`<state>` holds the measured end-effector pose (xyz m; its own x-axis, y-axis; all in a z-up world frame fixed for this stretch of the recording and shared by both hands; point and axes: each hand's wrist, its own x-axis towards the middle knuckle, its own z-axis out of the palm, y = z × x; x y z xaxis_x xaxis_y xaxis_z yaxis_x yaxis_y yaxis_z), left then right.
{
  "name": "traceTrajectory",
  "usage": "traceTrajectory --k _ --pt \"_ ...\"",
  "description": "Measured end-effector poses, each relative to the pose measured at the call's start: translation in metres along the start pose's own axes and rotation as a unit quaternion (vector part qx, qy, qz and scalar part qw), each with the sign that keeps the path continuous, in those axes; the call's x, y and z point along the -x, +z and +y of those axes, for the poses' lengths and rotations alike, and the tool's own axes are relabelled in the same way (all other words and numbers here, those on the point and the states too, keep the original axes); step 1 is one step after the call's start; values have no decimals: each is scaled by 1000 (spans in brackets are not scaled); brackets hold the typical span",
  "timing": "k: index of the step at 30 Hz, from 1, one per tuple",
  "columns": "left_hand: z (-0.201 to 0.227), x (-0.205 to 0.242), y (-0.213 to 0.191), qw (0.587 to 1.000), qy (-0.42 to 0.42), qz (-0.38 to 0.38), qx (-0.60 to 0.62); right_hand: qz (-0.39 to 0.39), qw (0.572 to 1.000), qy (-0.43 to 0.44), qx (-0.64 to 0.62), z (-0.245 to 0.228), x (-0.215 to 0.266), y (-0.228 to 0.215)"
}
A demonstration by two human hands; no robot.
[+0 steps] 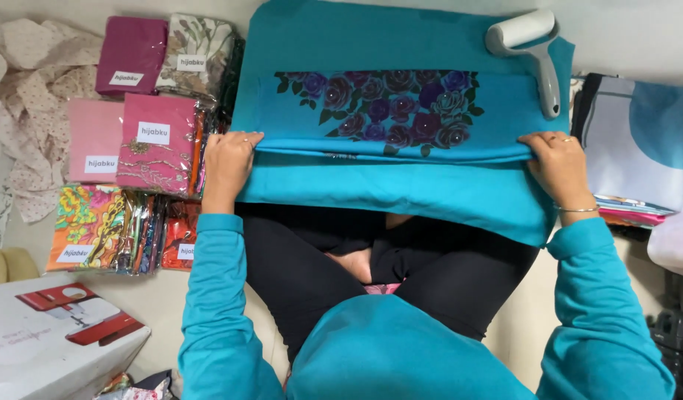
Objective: The person folds colorful fabrics and slides them into clear plastic sleeves, attaches stickers to the packaging, and uses a lint roller to remove debris from a large blue textile spread on the floor.
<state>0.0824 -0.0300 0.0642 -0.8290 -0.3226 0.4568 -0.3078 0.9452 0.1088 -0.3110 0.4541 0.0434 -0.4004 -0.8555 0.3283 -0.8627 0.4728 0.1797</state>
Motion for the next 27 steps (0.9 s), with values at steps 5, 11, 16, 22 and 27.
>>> traceTrajectory --k 5,11,16,22,27 --pt "-14 -27 -24 978 -28 91 184 60 974 46 -212 28 -23 -40" --pt "-21 -67 -108 841 -144 185 489 42 918 76 -387 58 -30 -103" --pt "-29 -79 -77 846 -135 164 489 -6 876 126 -466 80 -43 -96" --pt "-68 -49 87 935 -213 95 267 -70 893 228 -382 55 -57 21" --pt "-50 -56 88 934 -322 -14 155 -11 930 206 -304 52 -68 46"
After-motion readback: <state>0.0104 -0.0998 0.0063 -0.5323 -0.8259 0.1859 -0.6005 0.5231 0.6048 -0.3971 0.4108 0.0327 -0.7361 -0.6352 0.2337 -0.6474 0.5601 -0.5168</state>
